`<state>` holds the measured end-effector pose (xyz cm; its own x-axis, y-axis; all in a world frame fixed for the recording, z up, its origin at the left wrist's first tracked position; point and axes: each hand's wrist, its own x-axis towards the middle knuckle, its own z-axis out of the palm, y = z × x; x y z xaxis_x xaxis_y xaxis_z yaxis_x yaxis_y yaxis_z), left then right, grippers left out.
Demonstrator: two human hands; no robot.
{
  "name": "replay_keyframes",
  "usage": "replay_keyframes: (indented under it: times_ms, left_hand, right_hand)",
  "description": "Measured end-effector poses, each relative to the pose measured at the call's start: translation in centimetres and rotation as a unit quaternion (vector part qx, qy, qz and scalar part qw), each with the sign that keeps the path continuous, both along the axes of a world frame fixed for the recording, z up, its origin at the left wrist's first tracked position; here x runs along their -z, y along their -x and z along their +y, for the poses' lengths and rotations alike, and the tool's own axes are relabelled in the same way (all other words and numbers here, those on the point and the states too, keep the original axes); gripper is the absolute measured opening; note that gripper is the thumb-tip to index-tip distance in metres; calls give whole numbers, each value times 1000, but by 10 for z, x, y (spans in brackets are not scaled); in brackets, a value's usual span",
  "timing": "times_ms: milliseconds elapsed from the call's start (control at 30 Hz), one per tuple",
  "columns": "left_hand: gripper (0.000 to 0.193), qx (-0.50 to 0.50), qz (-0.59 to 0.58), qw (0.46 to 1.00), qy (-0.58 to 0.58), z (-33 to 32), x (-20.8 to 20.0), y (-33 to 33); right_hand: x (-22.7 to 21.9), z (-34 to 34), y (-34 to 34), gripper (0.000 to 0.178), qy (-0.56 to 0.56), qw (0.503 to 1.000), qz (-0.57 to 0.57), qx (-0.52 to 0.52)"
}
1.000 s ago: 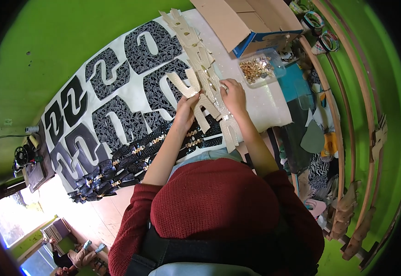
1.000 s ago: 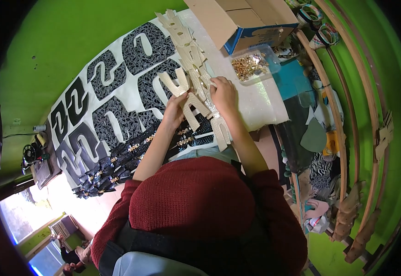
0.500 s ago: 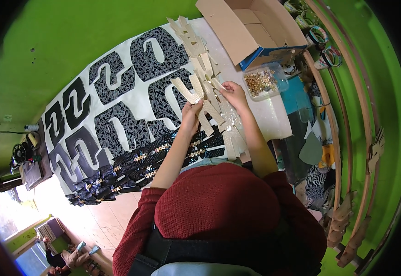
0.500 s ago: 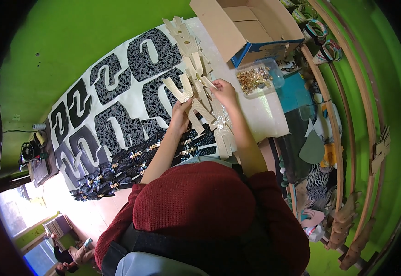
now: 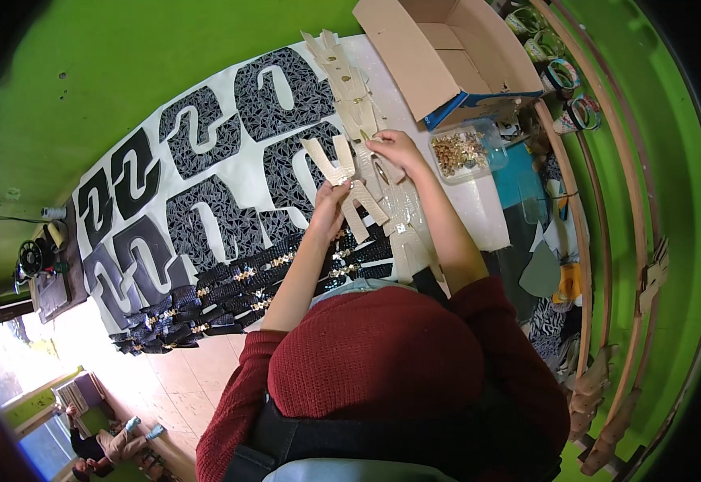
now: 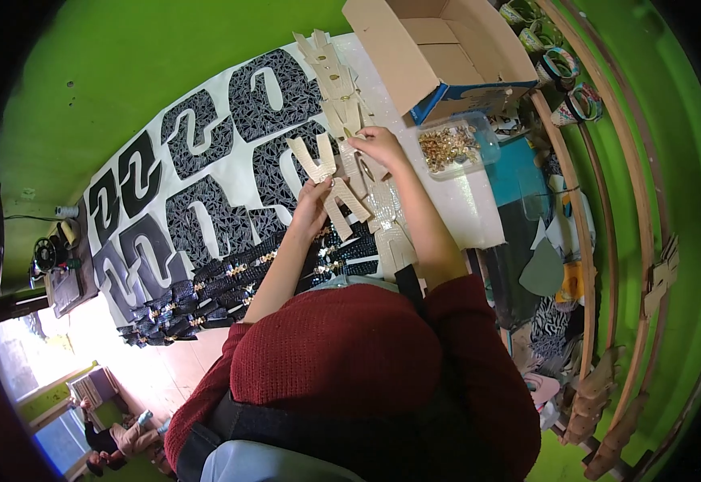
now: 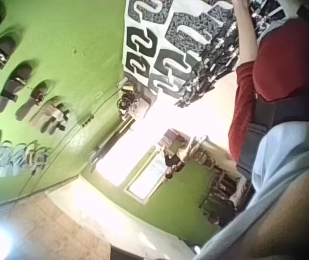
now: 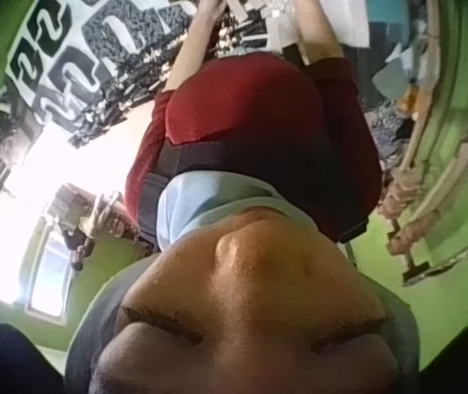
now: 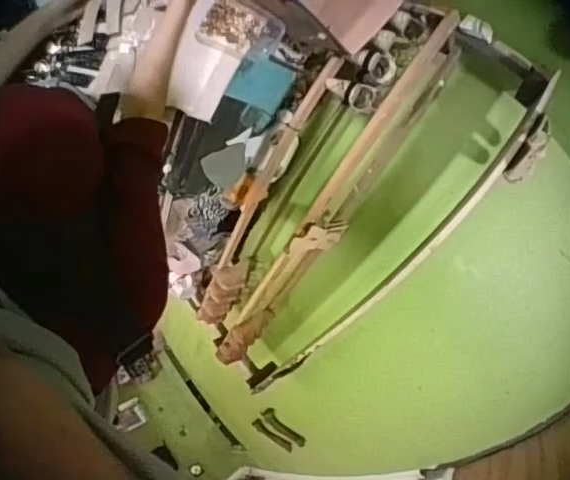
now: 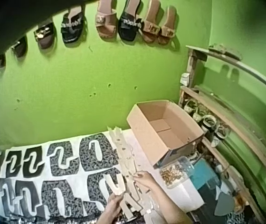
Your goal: Assembling small shoe components by inserting metal studs through pre-punched holes.
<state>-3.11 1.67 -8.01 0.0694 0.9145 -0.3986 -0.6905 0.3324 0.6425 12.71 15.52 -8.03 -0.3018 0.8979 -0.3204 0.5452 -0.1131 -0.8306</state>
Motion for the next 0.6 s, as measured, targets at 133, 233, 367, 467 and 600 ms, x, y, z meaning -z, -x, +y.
replay_keyframes:
  times_ms: [133, 233, 367, 467, 600]
  left_hand:
    - [28, -50, -20, 998, -14, -3, 2, 15]
    - [28, -55, -20, 998, -21, 2, 2, 17]
    - [29, -6, 15, 999, -29, 17, 7, 13]
    - [30, 22, 27, 999, -32, 31, 4, 7]
    - [27, 27, 5, 999, -37, 46, -1, 9]
  right_hand:
    - [-24, 5, -9, 33, 77, 979, 189, 31]
    - [-17, 11, -21, 30, 36, 975, 213, 49]
    - [10, 10, -20, 37, 34, 992, 121, 13]
    - [25, 9, -17, 37, 37, 994, 85, 60]
    - [24, 4, -6, 26, 10, 990, 87, 111]
